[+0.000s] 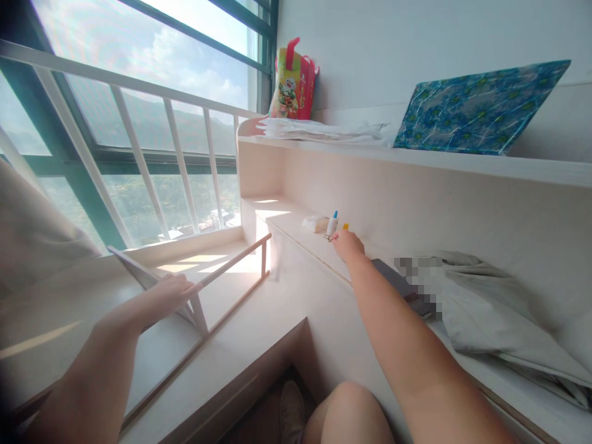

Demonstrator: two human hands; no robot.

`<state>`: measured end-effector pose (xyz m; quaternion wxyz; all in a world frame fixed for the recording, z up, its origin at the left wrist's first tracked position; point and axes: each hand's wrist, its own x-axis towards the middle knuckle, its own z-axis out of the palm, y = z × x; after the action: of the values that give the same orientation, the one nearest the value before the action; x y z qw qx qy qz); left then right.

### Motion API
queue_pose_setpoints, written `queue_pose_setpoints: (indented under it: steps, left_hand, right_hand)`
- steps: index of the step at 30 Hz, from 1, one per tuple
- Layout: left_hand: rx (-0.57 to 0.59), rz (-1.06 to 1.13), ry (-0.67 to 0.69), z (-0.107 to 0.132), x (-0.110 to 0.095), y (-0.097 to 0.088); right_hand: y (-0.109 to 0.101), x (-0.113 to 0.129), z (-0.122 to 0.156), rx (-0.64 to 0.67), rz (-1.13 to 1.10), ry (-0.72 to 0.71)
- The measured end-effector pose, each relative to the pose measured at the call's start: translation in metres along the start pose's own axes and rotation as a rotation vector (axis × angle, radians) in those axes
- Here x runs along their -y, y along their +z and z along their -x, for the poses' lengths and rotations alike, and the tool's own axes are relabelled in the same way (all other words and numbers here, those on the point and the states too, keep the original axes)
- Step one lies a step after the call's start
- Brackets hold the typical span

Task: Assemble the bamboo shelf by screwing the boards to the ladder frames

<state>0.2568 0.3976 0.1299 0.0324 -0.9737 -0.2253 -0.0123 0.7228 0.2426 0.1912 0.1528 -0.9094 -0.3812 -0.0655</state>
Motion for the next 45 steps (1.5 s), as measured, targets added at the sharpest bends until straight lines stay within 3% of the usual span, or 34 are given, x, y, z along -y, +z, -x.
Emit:
queue_pose_setpoints:
  steps: [13, 21, 25, 28, 31, 34, 38, 40, 45]
  left_hand:
    - [-0.083, 0.034, -0.008, -0.002, -0.003, 0.013]
    - [-0.052, 0.077, -0.005, -0.003, -0.010, 0.003]
    - [-0.010, 0.107, -0.040, -0.002, -0.017, -0.003]
    - [0.006, 0.138, -0.131, -0.001, -0.022, -0.006]
    - [0.021, 0.164, -0.234, 0.001, -0.027, -0.011]
    - [0.045, 0.178, -0.275, 0.004, -0.033, -0.016]
    - [0.089, 0.168, -0.289, 0.007, -0.037, -0.021]
    - [0.119, 0.164, -0.290, 0.007, -0.036, -0.021]
    - [0.191, 0.157, -0.267, 0.001, -0.032, -0.025]
  right_hand:
    - [-0.002, -0.003, 0.006, -0.040, 0.006, 0.020]
    - [-0.016, 0.013, 0.020, -0.201, -0.086, 0.032]
    - [-0.029, 0.037, 0.045, -0.291, -0.228, -0.118]
    - [-0.027, 0.068, 0.092, -0.487, -0.648, -0.420]
    - [-0.005, 0.108, 0.153, -0.367, -1.023, -0.466]
    - [0.037, 0.146, 0.202, -0.037, -1.340, -0.427]
    - [0.094, 0.184, 0.223, 0.334, -1.518, -0.350]
    - [0.110, 0.198, 0.222, 0.392, -1.497, -0.376]
    - [0.123, 0.218, 0.220, 0.327, -1.431, -0.425]
